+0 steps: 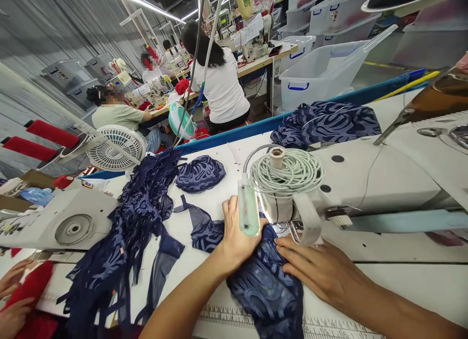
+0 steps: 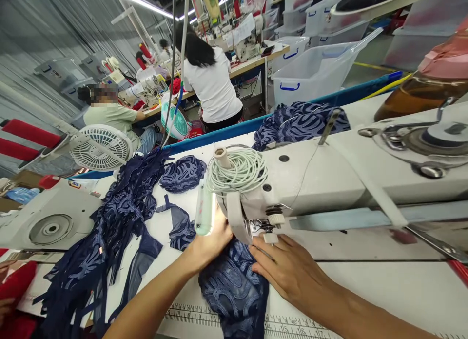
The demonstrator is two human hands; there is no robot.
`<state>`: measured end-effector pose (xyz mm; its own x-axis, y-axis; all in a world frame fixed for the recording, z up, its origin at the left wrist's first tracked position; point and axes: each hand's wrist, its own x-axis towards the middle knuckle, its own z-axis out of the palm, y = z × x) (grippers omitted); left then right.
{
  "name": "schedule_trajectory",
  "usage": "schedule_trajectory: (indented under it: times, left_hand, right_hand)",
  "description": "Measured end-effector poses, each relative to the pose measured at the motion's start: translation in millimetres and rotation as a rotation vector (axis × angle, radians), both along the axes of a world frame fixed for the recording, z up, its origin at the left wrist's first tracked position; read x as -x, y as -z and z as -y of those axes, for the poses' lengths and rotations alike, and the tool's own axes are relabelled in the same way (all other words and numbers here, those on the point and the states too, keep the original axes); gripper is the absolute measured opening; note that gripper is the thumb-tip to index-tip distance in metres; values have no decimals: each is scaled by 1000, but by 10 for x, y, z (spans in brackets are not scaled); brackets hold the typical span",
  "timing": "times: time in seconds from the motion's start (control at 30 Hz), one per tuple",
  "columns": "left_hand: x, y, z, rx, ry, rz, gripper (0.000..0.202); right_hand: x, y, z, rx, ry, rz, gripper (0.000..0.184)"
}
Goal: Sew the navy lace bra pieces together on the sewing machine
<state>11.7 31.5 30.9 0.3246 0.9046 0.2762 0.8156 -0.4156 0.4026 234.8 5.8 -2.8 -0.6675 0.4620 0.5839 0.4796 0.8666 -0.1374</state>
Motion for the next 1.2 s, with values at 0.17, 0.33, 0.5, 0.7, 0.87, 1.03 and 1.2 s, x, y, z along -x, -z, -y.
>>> schedule_trajectory:
  times: [0.17, 0.33, 0.5, 0.7, 0.87, 1.03, 1.2]
  left_hand:
    - [-97, 75, 460, -36, 55, -131, 25]
    - [-32, 164, 462, -16, 164, -144, 30]
    - [61, 224, 255, -44, 225, -137, 30]
    - [83, 317, 204, -63, 248, -137, 30]
    - [91, 281, 190, -29, 244, -191, 30]
    - [94, 212, 193, -32, 218, -225, 31]
    - [89, 192, 144, -37, 206, -220, 30]
  right_hand:
    - [50, 9, 26, 0, 46, -92, 36]
    - [56, -37, 42, -1, 96, -87, 36]
    - [-8, 0, -15, -64, 115, 8, 33]
    - [-18, 76, -31, -120, 146, 119, 31]
    - [-12, 207, -3, -69, 163, 105, 33]
    - [-41, 243, -14, 45, 164, 16, 46]
    - [-57, 150, -45, -14, 166, 35, 34]
